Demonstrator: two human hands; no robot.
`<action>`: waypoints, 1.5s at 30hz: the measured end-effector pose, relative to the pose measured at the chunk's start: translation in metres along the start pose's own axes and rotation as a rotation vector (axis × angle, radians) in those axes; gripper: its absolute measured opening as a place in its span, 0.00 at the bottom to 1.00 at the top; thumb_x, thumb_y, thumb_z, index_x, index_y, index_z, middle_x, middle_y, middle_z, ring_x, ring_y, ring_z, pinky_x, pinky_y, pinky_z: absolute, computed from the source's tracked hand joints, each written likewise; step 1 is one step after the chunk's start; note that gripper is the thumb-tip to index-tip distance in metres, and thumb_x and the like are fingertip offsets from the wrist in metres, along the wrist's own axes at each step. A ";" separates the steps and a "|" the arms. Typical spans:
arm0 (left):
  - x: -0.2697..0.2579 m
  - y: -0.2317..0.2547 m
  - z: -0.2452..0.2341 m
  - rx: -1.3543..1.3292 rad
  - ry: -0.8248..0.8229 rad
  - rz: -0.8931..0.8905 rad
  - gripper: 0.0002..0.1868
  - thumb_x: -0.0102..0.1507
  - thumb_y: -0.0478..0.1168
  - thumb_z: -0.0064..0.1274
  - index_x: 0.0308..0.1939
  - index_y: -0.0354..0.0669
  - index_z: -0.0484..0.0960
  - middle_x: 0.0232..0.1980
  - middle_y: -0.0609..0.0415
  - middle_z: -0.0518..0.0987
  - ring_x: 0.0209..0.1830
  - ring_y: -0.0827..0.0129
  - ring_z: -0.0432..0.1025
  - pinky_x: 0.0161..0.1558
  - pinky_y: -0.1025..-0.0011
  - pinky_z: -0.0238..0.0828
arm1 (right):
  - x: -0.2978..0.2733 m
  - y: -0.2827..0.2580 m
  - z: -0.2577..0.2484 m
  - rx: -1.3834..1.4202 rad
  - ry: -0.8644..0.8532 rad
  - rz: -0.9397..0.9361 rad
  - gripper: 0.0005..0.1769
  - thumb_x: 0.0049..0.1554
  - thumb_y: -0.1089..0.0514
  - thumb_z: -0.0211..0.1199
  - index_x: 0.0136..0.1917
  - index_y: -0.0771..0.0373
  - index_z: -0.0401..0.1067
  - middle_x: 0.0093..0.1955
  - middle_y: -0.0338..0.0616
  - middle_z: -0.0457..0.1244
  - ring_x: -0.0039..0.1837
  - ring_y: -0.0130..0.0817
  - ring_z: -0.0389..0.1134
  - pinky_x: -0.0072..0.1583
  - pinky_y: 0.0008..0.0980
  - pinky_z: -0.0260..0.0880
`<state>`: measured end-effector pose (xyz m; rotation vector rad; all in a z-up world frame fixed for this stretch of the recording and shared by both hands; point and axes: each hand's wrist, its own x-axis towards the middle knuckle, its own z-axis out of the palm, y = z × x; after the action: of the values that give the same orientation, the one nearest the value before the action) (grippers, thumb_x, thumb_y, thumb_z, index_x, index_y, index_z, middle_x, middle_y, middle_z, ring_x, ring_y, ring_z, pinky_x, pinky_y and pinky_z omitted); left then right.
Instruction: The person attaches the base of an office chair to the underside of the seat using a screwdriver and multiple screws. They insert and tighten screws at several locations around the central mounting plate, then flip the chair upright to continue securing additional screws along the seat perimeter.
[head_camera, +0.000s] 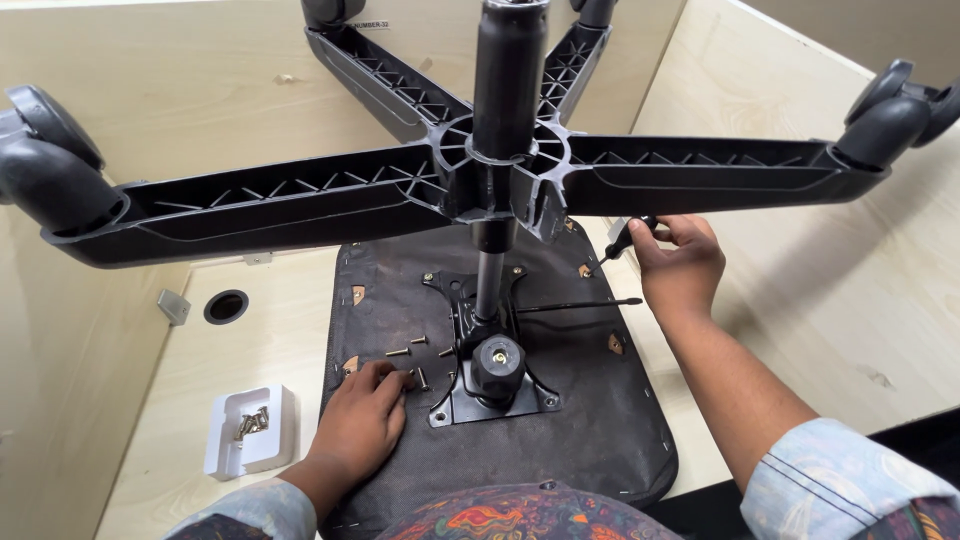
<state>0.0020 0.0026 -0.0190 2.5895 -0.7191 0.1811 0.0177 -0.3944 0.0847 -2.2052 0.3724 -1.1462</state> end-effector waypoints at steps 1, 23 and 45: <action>-0.002 0.001 0.000 0.015 -0.007 0.002 0.15 0.62 0.42 0.51 0.53 0.51 0.80 0.58 0.51 0.75 0.58 0.53 0.70 0.60 0.58 0.66 | 0.000 0.000 0.001 0.021 0.005 0.001 0.12 0.57 0.53 0.71 0.47 0.64 0.79 0.50 0.44 0.68 0.48 0.34 0.74 0.48 0.30 0.74; -0.016 0.010 -0.014 0.163 -0.330 0.017 0.34 0.66 0.54 0.45 0.73 0.48 0.58 0.76 0.46 0.55 0.74 0.50 0.53 0.71 0.54 0.49 | 0.006 0.006 0.005 -0.016 -0.019 -0.054 0.15 0.53 0.48 0.75 0.43 0.62 0.81 0.45 0.47 0.68 0.47 0.38 0.71 0.49 0.35 0.70; -0.009 0.022 -0.026 0.322 -0.625 -0.001 0.40 0.69 0.63 0.30 0.80 0.50 0.41 0.84 0.45 0.37 0.84 0.52 0.29 0.77 0.49 0.22 | 0.027 0.008 0.005 -0.078 -0.056 -0.002 0.17 0.56 0.46 0.74 0.42 0.63 0.80 0.41 0.47 0.72 0.45 0.40 0.75 0.49 0.35 0.72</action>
<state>-0.0173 0.0016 0.0107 2.9745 -0.9584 -0.5868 0.0381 -0.4122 0.0942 -2.3008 0.3972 -1.0850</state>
